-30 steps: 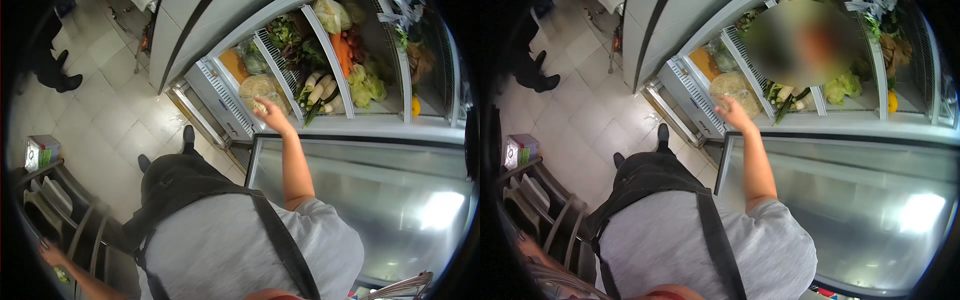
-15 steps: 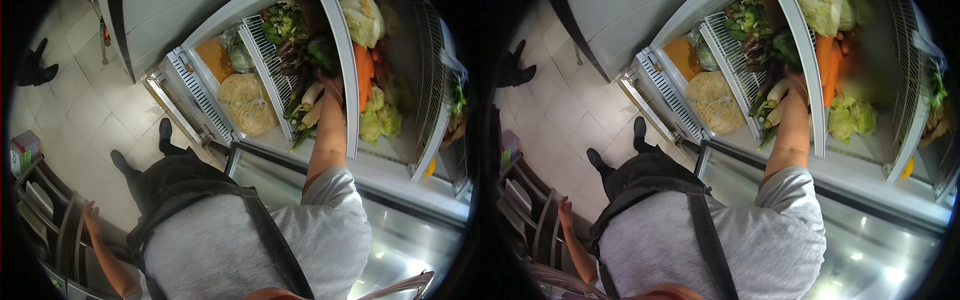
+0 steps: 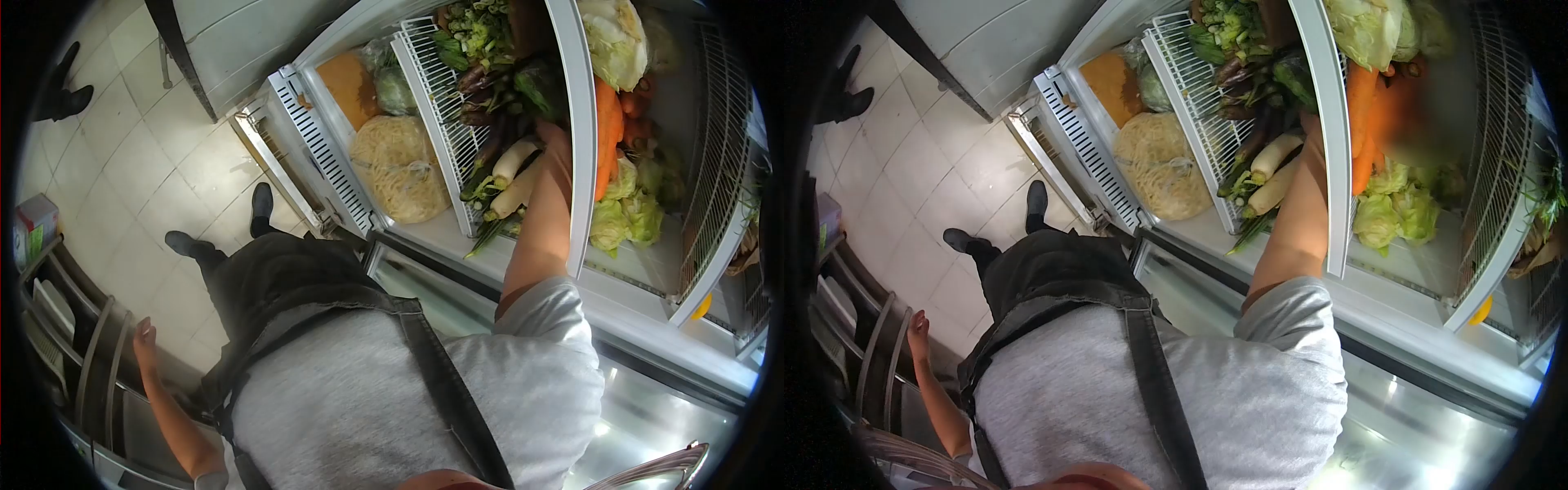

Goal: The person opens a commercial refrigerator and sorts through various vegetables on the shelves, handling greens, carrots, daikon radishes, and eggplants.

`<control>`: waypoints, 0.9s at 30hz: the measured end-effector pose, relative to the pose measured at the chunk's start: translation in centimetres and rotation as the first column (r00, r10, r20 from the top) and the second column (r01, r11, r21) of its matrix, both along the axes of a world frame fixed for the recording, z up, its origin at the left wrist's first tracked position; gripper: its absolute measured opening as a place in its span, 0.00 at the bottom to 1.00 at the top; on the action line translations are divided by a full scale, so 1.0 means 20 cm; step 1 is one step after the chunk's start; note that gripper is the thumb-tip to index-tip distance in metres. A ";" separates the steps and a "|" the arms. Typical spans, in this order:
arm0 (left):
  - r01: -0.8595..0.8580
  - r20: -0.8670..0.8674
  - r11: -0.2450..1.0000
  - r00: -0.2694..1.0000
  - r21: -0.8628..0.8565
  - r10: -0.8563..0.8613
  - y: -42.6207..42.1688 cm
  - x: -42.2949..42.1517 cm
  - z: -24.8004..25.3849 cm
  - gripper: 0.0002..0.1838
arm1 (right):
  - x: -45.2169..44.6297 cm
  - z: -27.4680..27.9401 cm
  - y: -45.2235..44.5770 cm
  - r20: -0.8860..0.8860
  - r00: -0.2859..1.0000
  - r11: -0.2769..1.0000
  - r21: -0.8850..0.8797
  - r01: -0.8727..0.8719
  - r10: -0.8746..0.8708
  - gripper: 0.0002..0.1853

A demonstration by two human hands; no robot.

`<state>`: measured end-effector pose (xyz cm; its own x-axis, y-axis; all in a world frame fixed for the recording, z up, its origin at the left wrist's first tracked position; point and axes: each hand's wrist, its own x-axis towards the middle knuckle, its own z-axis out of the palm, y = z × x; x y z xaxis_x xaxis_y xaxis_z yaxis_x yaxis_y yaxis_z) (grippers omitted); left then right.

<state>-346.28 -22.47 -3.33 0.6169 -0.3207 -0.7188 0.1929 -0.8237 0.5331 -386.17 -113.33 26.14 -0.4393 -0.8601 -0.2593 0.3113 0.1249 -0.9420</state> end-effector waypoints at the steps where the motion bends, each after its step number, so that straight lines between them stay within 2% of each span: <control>1: -0.003 0.002 1.000 1.000 -0.005 0.003 0.00 0.01 -0.01 0.20 | -0.01 0.03 0.02 -0.001 1.000 1.000 -0.026 -0.009 0.009 0.33; 3: 0.108 0.047 0.993 0.993 0.048 -0.110 0.02 0.02 -0.03 0.19 | -0.02 0.08 0.07 -0.006 0.999 0.996 -0.088 -0.032 0.031 0.33; 7: 0.150 0.066 0.988 0.986 0.028 -0.151 0.06 0.02 -0.09 0.17 | -0.01 0.11 0.17 -0.023 0.996 0.972 -0.217 -0.088 0.086 0.33; 9: 0.195 0.011 0.977 0.980 0.089 -0.197 0.04 0.02 -0.08 0.18 | 0.02 0.09 0.25 -0.020 0.993 0.952 -0.282 -0.120 0.119 0.33; 12: 0.180 0.000 0.981 0.984 0.075 -0.180 0.06 0.00 -0.13 0.18 | 0.02 0.06 0.41 -0.007 0.985 0.913 -0.374 -0.162 0.171 0.33; 16: 0.162 0.009 0.984 0.987 0.073 -0.163 -0.10 0.01 -0.04 0.19 | -0.01 -0.04 0.69 0.059 0.967 0.873 -0.447 -0.196 0.247 0.32; 18: 0.241 -0.014 0.970 0.971 0.028 -0.240 -0.25 0.02 -0.01 0.19 | -0.07 -0.08 0.79 0.087 0.961 0.868 -0.455 -0.197 0.264 0.32; 20: 0.231 -0.095 0.967 0.966 -0.109 -0.241 -0.59 0.04 0.08 0.19 | -0.14 -0.14 0.91 0.486 0.794 0.907 -0.378 -0.188 0.367 0.32; 21: 0.253 -0.063 0.928 0.958 -0.272 -0.280 -0.83 0.01 0.17 0.21 | -0.13 -0.15 0.99 0.486 0.793 0.906 -0.378 -0.188 0.367 0.32; 22: 0.273 -0.024 0.862 0.950 -0.427 -0.313 -1.08 -0.03 0.25 0.23 | -0.09 -0.13 1.09 0.494 0.711 0.859 -0.383 -0.339 0.501 0.32; 23: 0.254 -0.086 0.846 0.940 -0.468 -0.330 -1.29 -0.07 0.27 0.29 | -0.03 -0.12 1.18 0.499 0.608 0.786 -0.389 -0.480 0.618 0.32; 24: 0.264 -0.060 0.714 0.917 -0.649 -0.394 -1.57 -0.13 0.41 0.34 | 0.06 -0.10 1.26 0.520 0.546 0.752 -0.399 -0.524 0.657 0.33; 25: 0.241 -0.104 0.657 0.892 -0.714 -0.440 -1.80 -0.20 0.58 0.39 | 0.07 -0.11 1.31 0.518 0.548 0.753 -0.402 -0.521 0.656 0.33; 26: 0.243 -0.186 0.627 0.822 -0.740 -0.538 -2.00 -0.25 0.73 0.45 | 0.07 -0.12 1.35 0.531 0.495 0.716 -0.383 -0.583 0.687 0.33; 27: 0.107 -0.268 0.543 0.781 -0.833 -0.565 -2.16 -0.32 0.84 0.48 | 0.07 -0.13 1.39 0.546 0.439 0.674 -0.363 -0.643 0.713 0.32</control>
<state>-352.60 -65.60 13.44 0.0045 -0.9692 -0.2464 0.3912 -0.2250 0.8924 -384.69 -85.43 23.45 0.5229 -0.8435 -0.1230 0.6474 0.4868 -0.5864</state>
